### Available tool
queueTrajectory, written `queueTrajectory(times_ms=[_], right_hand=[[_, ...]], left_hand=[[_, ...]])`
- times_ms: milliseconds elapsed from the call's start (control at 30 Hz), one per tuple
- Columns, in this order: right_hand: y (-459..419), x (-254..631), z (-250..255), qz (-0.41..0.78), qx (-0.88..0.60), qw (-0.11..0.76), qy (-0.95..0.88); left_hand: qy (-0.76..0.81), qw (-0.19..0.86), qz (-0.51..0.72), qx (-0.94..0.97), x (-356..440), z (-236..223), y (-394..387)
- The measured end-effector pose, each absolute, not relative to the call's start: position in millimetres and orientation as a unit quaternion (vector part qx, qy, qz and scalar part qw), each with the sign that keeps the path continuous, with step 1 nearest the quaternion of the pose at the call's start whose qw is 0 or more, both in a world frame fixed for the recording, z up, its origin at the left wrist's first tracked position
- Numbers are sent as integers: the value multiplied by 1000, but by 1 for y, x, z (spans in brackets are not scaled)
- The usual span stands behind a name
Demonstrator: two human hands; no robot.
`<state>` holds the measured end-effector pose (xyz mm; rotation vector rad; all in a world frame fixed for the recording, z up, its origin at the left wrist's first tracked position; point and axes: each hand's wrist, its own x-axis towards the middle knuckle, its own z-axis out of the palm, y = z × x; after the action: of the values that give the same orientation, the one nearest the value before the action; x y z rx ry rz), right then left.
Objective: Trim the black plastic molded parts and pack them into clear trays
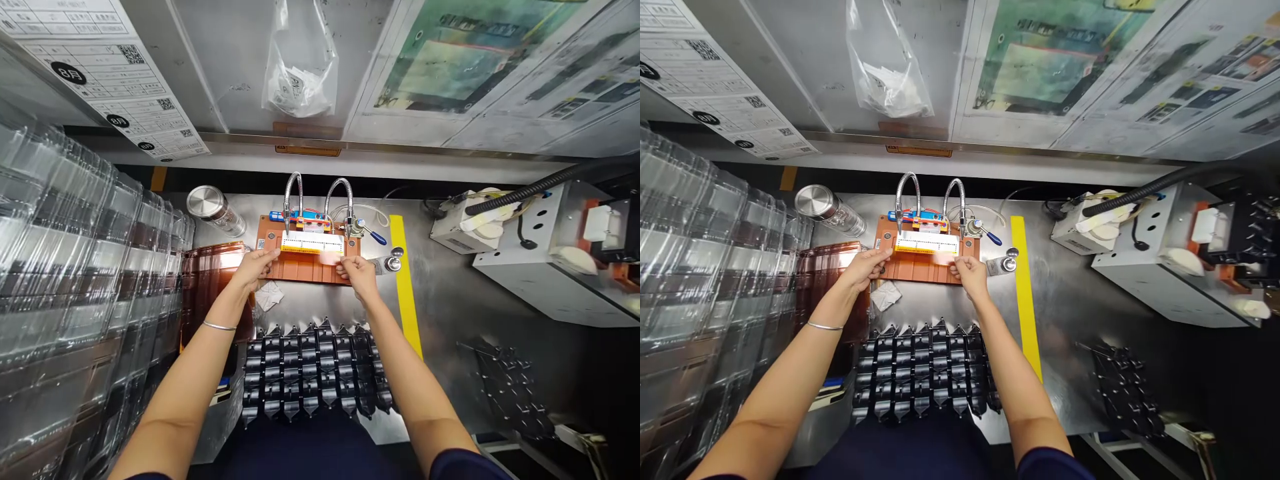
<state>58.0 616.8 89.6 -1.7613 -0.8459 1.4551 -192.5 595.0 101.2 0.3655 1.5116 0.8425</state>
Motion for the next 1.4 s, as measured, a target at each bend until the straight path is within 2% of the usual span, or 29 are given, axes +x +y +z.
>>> queueTrajectory(times_ms=[300, 567, 1400], right_hand=[[623, 58, 86, 547, -694, 334, -329], [633, 57, 92, 547, -705, 326, -311], [645, 50, 99, 540, -731, 307, -283]], left_hand=[[704, 615, 315, 167, -189, 102, 606], [708, 567, 390, 158, -174, 91, 608], [718, 550, 389, 173, -174, 88, 620]])
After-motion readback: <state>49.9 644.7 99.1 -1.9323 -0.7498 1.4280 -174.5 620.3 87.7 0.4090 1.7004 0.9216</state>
